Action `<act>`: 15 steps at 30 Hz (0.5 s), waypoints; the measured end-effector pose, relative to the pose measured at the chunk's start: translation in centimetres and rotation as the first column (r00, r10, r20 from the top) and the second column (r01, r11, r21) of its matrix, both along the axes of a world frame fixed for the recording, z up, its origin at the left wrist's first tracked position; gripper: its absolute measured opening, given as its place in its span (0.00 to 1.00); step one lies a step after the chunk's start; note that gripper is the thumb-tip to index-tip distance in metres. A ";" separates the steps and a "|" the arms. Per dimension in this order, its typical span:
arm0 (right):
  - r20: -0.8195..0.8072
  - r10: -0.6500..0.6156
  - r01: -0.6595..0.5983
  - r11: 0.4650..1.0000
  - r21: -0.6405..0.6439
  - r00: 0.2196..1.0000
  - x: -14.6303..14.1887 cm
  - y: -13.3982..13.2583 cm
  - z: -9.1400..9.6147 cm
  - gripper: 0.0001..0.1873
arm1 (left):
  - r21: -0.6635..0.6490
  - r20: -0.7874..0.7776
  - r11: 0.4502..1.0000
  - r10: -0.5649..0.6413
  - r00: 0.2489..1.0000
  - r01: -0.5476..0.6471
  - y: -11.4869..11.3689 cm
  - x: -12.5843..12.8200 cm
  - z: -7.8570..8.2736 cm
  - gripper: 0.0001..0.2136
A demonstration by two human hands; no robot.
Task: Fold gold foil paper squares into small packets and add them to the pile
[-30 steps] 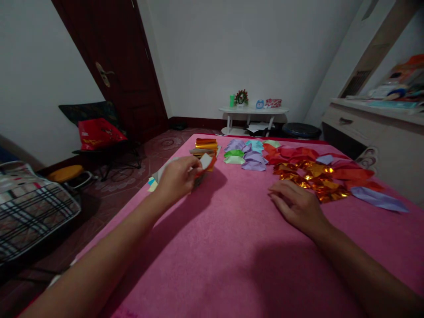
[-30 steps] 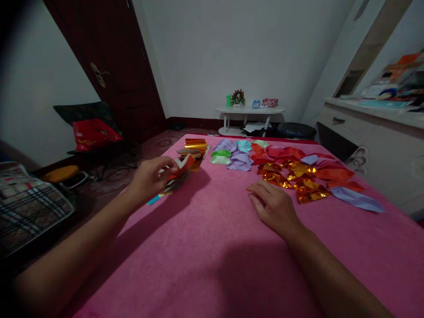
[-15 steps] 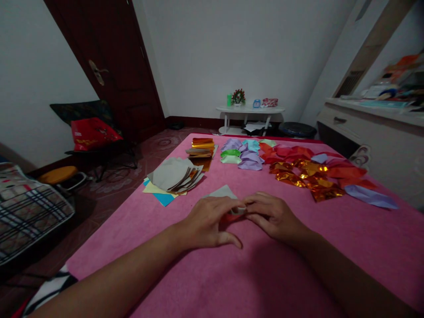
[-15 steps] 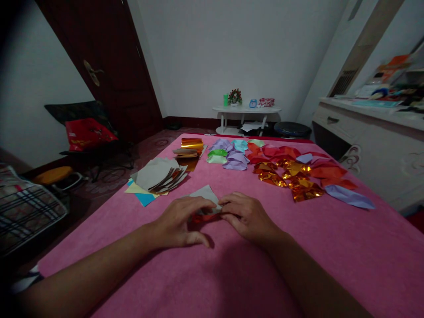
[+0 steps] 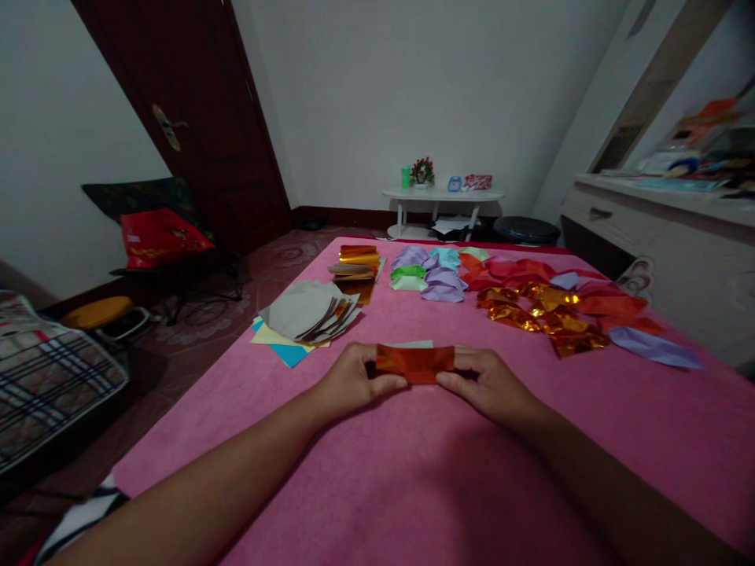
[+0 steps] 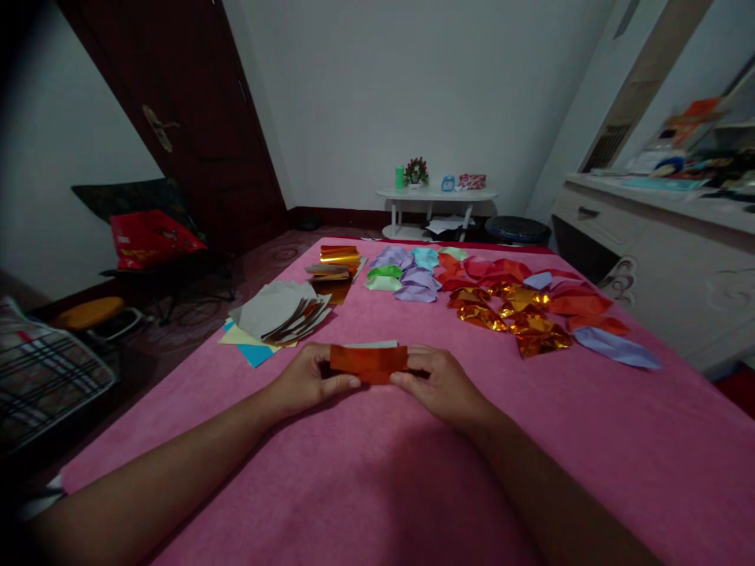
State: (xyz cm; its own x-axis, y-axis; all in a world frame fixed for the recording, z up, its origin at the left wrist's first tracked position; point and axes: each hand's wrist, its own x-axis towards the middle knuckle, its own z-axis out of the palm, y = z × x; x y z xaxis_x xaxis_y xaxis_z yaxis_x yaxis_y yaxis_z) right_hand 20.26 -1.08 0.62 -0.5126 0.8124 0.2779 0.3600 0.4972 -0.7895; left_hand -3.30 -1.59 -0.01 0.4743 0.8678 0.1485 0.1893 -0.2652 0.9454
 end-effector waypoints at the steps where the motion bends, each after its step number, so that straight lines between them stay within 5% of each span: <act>1: -0.014 -0.035 0.034 0.999 -0.026 0.999 -0.1 0.0 0.0 0.08 | 0.000 -0.007 0.999 0.039 0.999 -0.039 0.1 0.0 -0.1 0.15; 9: -0.034 -0.322 0.323 0.946 0.031 0.946 -1.5 1.1 -1.3 0.16 | 0.376 -0.267 0.896 0.349 0.898 -0.236 0.9 0.1 -0.4 0.09; 15: 0.140 -0.623 0.612 0.782 0.118 0.770 -3.2 0.6 -1.8 0.15 | 0.408 -0.287 0.888 0.344 0.894 -0.210 1.1 -0.2 -1.2 0.10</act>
